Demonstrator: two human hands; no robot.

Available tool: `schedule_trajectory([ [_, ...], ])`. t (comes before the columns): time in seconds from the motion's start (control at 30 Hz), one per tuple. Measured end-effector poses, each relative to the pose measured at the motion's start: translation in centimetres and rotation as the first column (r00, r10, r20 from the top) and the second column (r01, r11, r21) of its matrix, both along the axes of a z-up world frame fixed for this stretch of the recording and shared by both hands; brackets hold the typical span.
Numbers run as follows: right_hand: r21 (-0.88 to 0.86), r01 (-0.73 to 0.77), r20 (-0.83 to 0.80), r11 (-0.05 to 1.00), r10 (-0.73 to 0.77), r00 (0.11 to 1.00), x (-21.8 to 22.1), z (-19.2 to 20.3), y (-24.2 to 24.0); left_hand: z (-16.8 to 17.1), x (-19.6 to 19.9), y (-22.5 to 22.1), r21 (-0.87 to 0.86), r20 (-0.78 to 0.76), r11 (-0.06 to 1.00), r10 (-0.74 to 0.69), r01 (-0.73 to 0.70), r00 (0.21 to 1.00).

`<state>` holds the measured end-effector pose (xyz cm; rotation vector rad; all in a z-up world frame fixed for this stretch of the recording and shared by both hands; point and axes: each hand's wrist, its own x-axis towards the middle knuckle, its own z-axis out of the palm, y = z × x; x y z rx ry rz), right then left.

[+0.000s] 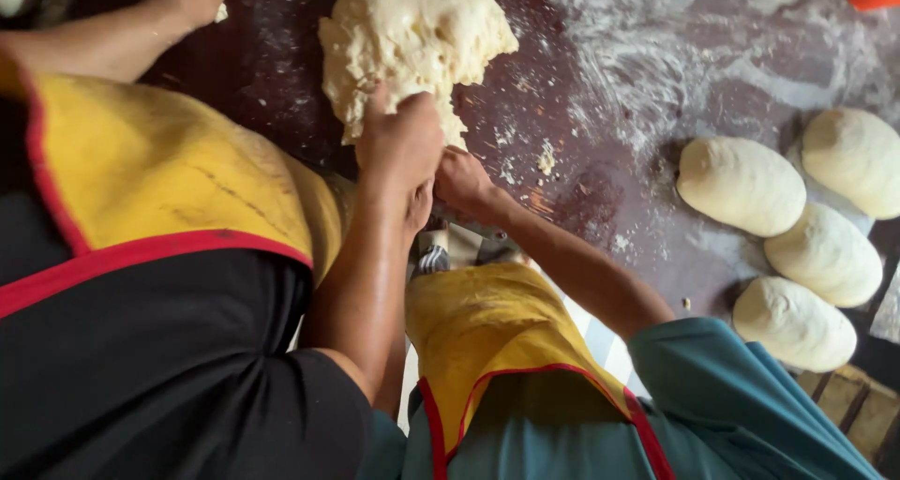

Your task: Placing small rolled dough balls into circular molds on a metal baking tray.

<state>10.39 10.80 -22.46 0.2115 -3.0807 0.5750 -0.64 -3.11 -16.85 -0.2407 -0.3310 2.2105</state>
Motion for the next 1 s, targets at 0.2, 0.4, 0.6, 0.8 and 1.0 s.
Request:
schedule_trajectory([
  [0.2,-0.261,0.126,0.528,0.957,0.032,0.849,6.6,5.6,3.9,-9.5,9.2,0.0,-0.213,-0.396,0.285,-0.9,-0.935,-0.184],
  [0.4,-0.554,0.325,0.605,0.766,0.103,0.789,19.8,10.5,9.7,-6.9,10.5,1.3,-0.224,-0.197,0.156,-0.974,-0.962,-0.112],
  [0.6,-0.774,0.609,0.449,0.176,-0.524,0.723,25.1,7.0,13.7,-5.2,11.3,1.6,-0.132,-0.173,0.139,-0.978,-0.981,-0.115],
  [0.8,-0.141,0.785,0.006,0.603,-0.792,0.61,24.9,4.8,16.5,-2.7,12.1,2.7,-0.147,-0.228,0.078,-0.973,-0.986,-0.043],
  [1.0,-0.415,0.539,-0.205,0.733,-0.653,0.729,23.7,3.2,12.8,-3.3,13.4,4.8,-0.215,-0.479,0.111,-0.878,-0.97,0.006],
])
